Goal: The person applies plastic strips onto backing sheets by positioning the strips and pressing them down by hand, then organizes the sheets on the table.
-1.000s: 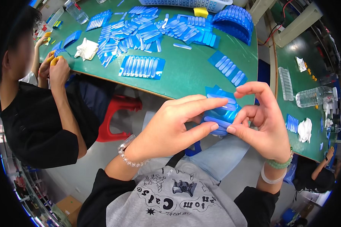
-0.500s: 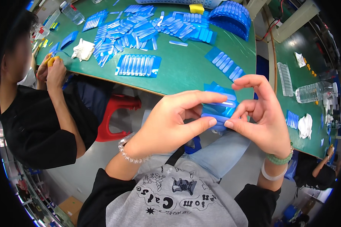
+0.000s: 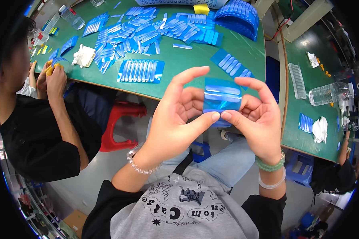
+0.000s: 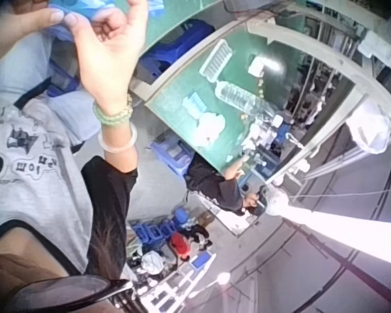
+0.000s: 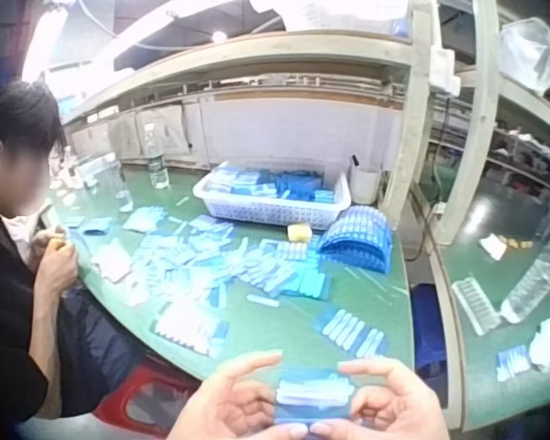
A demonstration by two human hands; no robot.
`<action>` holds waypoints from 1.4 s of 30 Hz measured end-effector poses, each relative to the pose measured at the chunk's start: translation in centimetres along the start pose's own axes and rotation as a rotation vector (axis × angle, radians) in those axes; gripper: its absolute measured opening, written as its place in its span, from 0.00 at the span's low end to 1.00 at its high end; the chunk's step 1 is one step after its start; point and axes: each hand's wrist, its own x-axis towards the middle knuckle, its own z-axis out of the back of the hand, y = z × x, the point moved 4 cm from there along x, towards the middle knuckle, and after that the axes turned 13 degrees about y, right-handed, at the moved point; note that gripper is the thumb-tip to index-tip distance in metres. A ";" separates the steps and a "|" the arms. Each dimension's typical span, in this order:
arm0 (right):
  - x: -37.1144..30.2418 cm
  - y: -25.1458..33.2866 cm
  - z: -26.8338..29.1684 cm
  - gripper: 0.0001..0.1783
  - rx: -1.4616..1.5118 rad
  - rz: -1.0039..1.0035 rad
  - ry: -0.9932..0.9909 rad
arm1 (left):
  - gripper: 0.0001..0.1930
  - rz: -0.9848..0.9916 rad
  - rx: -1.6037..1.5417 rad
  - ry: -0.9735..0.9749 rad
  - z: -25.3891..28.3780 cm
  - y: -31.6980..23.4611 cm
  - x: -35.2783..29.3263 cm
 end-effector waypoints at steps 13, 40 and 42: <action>2.7 -2.5 -1.9 0.34 -0.346 0.067 0.056 | 0.33 -0.065 0.274 -0.205 4.4 1.6 -2.2; 18.8 -3.4 -0.1 0.11 -1.236 -0.074 0.056 | 0.33 -0.154 0.156 -0.380 9.5 0.5 -2.9; 18.8 -3.3 0.1 0.12 -1.195 -0.097 0.063 | 0.33 -0.155 0.163 -0.372 9.4 0.4 -2.8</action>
